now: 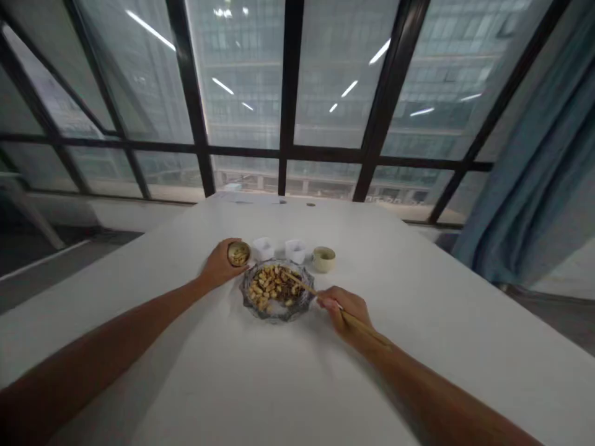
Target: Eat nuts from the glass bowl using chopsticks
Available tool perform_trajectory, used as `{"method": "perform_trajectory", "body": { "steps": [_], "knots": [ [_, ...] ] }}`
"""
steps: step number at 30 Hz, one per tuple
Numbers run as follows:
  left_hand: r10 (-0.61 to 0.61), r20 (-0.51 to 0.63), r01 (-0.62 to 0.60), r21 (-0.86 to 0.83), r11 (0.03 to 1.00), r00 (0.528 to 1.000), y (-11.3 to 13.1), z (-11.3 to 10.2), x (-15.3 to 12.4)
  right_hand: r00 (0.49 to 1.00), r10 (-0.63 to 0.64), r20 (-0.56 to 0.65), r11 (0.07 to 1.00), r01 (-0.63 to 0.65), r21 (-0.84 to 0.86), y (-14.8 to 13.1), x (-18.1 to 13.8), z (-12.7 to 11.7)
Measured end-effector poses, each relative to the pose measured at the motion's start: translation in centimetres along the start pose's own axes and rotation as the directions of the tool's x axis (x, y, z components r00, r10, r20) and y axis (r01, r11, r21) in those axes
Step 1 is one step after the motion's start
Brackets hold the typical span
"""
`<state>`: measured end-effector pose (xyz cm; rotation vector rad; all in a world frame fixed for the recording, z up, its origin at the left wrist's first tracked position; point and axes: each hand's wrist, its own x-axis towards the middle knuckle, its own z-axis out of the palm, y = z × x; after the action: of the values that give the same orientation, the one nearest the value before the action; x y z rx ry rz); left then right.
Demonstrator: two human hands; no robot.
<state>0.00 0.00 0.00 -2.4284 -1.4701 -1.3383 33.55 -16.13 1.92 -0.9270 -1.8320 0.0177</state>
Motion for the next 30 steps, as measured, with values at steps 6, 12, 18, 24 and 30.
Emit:
{"method": "perform_trajectory", "body": {
  "steps": [6,12,18,24,30],
  "knots": [
    [0.001,-0.003,-0.001,0.015,1.0,1.0,0.2,-0.1,0.1,0.908,0.403,-0.114,0.879,-0.349,0.324,0.1,0.3,0.9],
    [-0.026,0.021,0.025,0.038,0.999,0.999,0.4,-0.3,0.1,0.615,0.779,-0.122,0.481,-0.463,0.745,1.0,1.2,2.2],
    [-0.299,0.097,0.301,-0.014,0.953,0.949,-0.5,-0.2,0.3,0.653,0.745,-0.134,0.542,-0.478,0.691,1.0,1.4,2.4],
    [-0.463,0.166,0.471,-0.008,0.882,0.87,-0.8,-0.3,0.9,0.888,0.441,-0.128,0.863,-0.38,0.334,0.7,1.4,0.5],
    [-0.257,0.129,0.237,0.157,0.959,0.958,2.2,-1.7,3.7,0.978,0.193,0.08,0.979,-0.186,-0.078,-0.1,1.7,-0.8]
  ]
}}
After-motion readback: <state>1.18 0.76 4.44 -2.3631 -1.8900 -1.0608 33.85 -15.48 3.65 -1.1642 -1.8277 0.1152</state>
